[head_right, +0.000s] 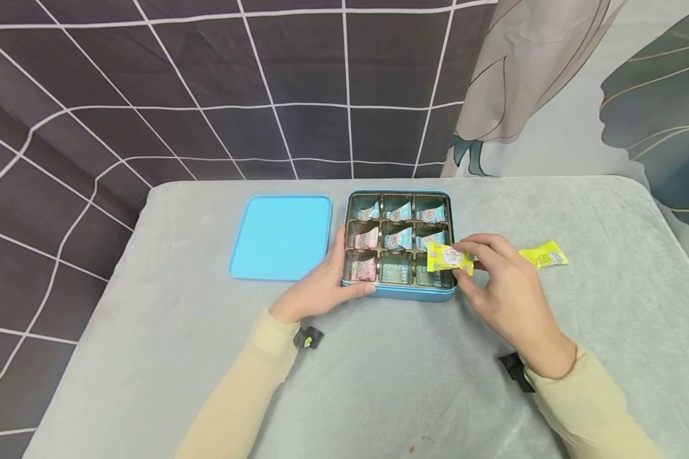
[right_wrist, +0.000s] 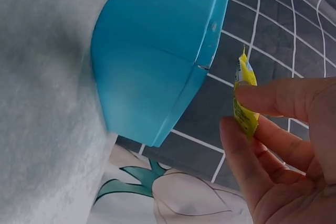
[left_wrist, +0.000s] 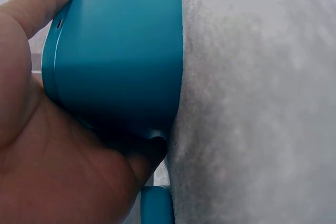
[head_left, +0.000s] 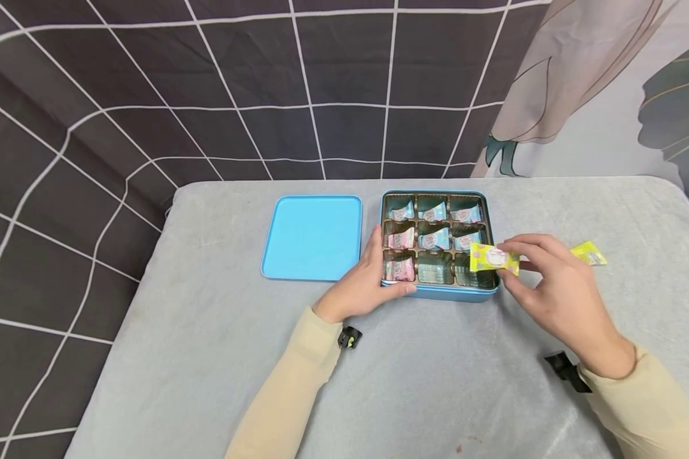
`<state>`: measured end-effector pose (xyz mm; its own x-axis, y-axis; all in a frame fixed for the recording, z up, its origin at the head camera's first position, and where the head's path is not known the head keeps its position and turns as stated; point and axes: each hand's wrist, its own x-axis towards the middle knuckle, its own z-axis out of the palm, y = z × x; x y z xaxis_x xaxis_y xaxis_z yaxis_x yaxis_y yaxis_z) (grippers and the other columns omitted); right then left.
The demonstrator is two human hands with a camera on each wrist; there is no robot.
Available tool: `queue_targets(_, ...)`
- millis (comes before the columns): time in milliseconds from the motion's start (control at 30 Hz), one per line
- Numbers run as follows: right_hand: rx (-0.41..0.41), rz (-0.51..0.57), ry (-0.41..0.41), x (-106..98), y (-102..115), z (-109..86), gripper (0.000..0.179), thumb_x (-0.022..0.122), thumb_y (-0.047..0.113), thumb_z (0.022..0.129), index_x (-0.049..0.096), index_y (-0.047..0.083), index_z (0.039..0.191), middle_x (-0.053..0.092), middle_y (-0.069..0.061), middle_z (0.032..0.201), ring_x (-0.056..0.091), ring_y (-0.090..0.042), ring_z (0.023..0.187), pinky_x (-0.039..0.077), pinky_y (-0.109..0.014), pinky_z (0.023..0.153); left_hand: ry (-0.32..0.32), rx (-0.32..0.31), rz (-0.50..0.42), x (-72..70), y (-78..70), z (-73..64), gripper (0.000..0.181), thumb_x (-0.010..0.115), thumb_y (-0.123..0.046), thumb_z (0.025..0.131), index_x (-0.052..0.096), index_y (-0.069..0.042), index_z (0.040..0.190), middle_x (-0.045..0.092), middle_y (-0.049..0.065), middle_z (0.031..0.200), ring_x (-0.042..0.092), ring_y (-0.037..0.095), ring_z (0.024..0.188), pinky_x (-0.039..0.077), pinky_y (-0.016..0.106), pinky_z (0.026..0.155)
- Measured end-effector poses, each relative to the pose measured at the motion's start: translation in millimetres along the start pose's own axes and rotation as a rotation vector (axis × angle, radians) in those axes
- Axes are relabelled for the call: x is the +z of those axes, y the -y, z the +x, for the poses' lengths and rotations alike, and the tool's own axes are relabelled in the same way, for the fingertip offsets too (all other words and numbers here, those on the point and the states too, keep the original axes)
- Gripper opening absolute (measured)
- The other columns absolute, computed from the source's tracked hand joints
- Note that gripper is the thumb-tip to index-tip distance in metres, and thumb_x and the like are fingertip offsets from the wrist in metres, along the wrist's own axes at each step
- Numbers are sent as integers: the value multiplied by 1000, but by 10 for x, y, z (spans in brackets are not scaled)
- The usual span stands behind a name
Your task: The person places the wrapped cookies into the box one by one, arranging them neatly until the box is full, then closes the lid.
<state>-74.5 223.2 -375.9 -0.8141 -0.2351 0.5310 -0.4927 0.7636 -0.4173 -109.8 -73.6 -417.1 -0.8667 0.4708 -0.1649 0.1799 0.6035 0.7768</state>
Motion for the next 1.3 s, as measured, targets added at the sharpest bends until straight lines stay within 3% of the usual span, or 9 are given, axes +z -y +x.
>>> queue_targets(233, -13, -1, 2, 37, 26, 20, 44, 83, -6, 66, 75, 6, 108, 71, -5, 107, 60, -17, 82, 40, -19, 72, -1, 2, 8, -8, 3, -1, 121, 64, -60, 91, -23, -10, 157, -24, 9, 165, -14, 14, 151, 11, 39, 122)
queue_targets(367, -22, -1, 28, 65, 49, 29, 43, 81, -4, 68, 74, 8, 110, 72, -4, 108, 64, -18, 79, 43, -23, 72, 1, 0, 5, -12, 3, -3, 120, 64, -60, 92, -23, -9, 157, -25, 8, 165, -14, 14, 151, 10, 39, 122)
queue_targets(733, -20, -3, 66, 160, 125, 65, 40, 81, -1, 71, 73, 7, 110, 73, -7, 107, 69, -19, 71, 44, -27, 71, 4, 1, -6, -9, -4, 1, 120, 66, -57, 92, -23, -9, 157, -24, 8, 165, -13, 14, 151, 12, 40, 122)
queue_targets(967, -50, -6, 74, 215, 147, 76, 41, 82, 1, 71, 73, 8, 110, 72, -4, 103, 61, -13, 73, 42, -26, 64, 0, 0, -2, -9, -7, -2, 121, 66, -58, 91, -22, -9, 157, -24, 9, 165, -13, 15, 151, 12, 40, 122)
queue_targets(1300, -65, 28, 108, 289, 173, 96, 37, 83, 1, 72, 73, 7, 108, 72, -5, 106, 61, -16, 76, 44, -25, 69, 0, 10, 5, -11, 11, 13, 120, 66, -57, 92, -22, -8, 157, -24, 10, 165, -14, 15, 151, 10, 39, 122)
